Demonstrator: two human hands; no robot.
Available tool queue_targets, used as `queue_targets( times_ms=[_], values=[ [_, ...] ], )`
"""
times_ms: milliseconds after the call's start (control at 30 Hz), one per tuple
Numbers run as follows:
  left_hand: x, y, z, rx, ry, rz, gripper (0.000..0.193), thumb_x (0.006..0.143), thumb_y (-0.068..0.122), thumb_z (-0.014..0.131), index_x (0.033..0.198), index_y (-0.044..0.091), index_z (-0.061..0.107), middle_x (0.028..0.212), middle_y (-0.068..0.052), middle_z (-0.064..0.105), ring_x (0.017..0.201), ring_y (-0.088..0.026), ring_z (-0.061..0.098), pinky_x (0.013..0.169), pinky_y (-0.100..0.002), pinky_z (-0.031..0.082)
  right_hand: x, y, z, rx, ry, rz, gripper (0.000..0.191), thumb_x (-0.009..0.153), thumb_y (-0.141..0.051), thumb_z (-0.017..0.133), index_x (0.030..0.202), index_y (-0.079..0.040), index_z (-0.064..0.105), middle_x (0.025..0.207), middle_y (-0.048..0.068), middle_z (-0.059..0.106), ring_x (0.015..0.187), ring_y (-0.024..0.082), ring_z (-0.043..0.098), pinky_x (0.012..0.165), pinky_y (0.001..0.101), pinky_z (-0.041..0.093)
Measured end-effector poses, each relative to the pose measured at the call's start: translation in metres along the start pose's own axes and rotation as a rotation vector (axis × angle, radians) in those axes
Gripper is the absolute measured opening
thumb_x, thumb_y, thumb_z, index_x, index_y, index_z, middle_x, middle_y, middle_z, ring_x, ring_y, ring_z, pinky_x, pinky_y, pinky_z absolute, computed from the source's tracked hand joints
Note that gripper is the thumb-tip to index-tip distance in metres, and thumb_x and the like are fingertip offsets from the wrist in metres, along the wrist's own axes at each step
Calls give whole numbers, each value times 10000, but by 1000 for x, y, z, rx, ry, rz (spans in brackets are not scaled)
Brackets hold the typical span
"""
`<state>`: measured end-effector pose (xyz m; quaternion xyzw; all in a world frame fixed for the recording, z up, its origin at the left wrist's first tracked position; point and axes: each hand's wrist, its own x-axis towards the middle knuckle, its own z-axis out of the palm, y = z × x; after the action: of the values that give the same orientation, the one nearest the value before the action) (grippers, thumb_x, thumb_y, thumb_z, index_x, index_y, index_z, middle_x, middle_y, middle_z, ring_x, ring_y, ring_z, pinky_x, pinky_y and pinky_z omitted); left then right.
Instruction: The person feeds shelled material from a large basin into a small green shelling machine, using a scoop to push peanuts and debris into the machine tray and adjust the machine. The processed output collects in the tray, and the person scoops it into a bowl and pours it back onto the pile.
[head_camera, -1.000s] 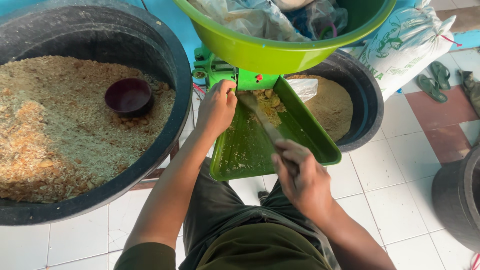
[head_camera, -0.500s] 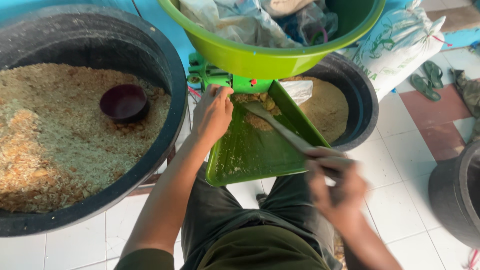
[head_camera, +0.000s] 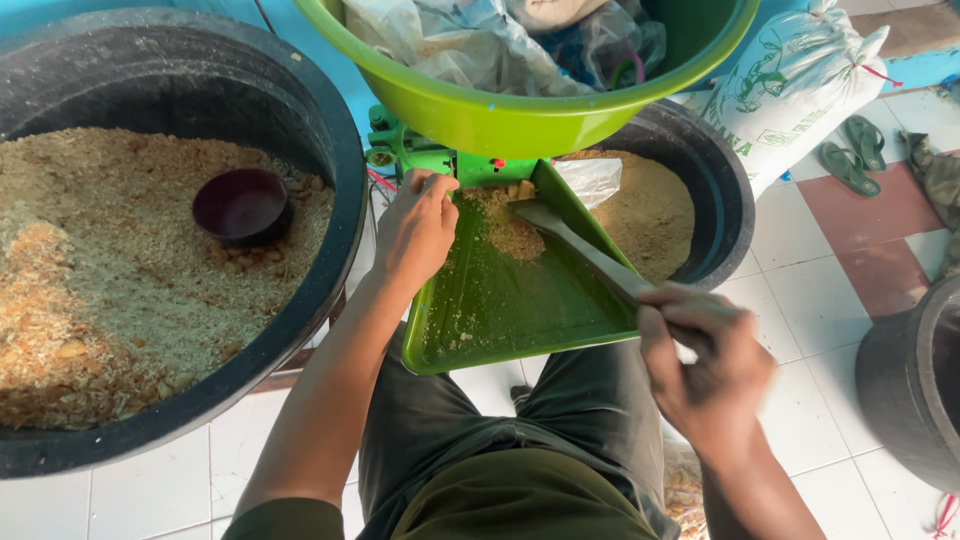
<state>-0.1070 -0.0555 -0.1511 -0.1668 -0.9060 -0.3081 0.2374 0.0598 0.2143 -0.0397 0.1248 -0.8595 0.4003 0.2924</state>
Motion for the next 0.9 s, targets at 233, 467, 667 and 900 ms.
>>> queue_targets(
  times_ms=[233,467,667,900],
  values=[
    [0,2,-2,-2,-5,-42,224,918,57,684,1124,111,617,1071,-112,612,888,-331,661,707,-458,547,-2,5,10,38,7,6,243,991,-24,711,1052,2,478,1103,143,746,899,169,764,773,255,630],
    [-1,0,0,10,6,20,237,926,38,675,1144,92,600,1080,-112,595,911,-330,667,735,-436,565,-10,20,26,76,-88,-18,210,968,12,696,1059,36,509,1135,210,741,869,176,767,727,260,631],
    [1,1,-1,24,-40,-12,227,929,53,672,1143,89,605,1102,-121,595,910,-337,673,725,-444,565,-34,7,-39,-24,12,88,254,921,22,729,1025,17,496,1014,173,778,675,80,716,562,201,526],
    [2,3,0,35,-45,-26,212,935,59,670,1139,97,627,1118,-115,603,920,-335,677,741,-445,568,-6,-1,-18,-28,-99,-36,223,930,4,714,1046,14,523,1076,172,749,898,162,763,710,243,634]
  ],
)
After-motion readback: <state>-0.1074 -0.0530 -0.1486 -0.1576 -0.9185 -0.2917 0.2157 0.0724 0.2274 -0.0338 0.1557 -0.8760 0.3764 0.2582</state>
